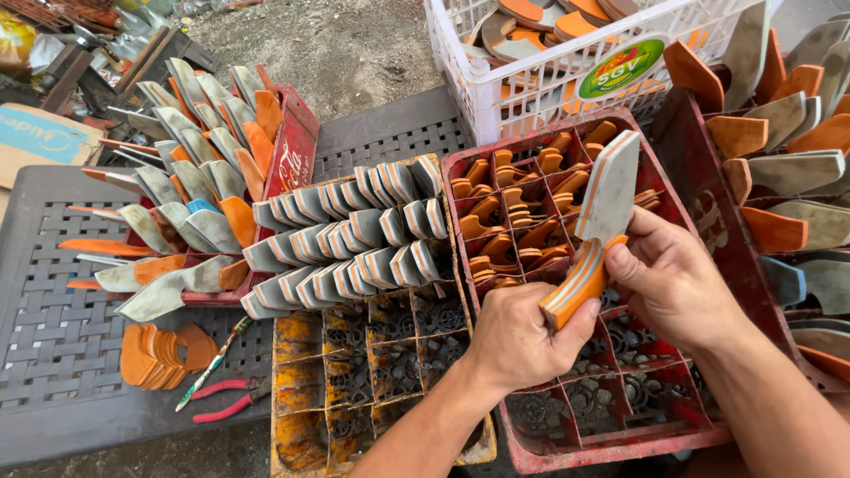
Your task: The person repeatedly picks up grey brake lining pieces and orange backing plates from divided trays, aligns them, and presses them together by hand. The assembled units are placed back into the trays. The process is repeated continuously throughout the clip.
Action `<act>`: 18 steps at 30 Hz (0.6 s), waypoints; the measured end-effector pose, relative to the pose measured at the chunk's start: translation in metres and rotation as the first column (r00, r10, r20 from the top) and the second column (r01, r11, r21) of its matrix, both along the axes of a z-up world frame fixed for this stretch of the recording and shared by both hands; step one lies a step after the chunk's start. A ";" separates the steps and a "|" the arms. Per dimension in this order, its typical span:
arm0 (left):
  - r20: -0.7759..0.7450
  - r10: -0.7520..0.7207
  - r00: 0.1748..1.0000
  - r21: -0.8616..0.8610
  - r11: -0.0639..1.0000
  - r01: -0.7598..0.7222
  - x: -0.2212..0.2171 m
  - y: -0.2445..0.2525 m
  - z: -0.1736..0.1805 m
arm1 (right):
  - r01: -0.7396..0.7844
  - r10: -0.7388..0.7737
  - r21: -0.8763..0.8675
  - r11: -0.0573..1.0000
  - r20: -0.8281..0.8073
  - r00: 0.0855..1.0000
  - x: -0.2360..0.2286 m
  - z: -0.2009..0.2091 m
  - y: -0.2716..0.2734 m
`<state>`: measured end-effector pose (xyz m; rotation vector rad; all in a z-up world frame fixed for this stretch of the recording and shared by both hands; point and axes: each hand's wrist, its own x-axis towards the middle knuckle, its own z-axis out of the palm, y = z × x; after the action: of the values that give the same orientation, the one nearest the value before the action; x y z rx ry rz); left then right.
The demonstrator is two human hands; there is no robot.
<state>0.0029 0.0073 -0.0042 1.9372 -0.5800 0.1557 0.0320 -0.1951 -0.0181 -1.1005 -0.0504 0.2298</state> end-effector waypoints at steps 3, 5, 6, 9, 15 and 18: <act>0.064 0.016 0.998 0.014 1.000 -0.017 -0.004 -0.002 0.001 | 0.029 -0.029 -0.028 0.999 -0.003 1.000 -0.002 -0.002 0.001; 0.076 0.017 0.997 0.031 0.999 -0.020 -0.003 -0.002 0.002 | 0.050 -0.050 -0.053 0.997 0.011 0.999 -0.003 -0.002 -0.001; 0.082 0.021 0.996 0.038 0.999 -0.024 -0.003 -0.003 0.001 | 0.054 -0.053 -0.060 0.997 0.019 0.998 -0.002 -0.001 -0.001; 0.100 0.036 0.994 0.117 0.992 -0.048 0.001 0.001 -0.001 | 0.046 -0.048 -0.046 0.998 -0.035 0.998 0.001 -0.003 -0.003; -0.260 -0.117 0.958 -0.023 0.993 0.115 0.011 0.013 -0.004 | -0.019 0.017 -0.011 1.000 -0.117 0.993 0.005 -0.011 -0.002; -0.163 -0.103 0.981 0.032 0.993 0.110 0.014 0.015 -0.007 | 0.039 -0.046 -0.070 0.997 -0.094 0.995 0.004 -0.007 0.002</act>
<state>0.0172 0.0225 -0.0109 1.9317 -0.5810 -0.0813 0.0361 -0.1930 -0.0248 -1.1557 0.0667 0.2469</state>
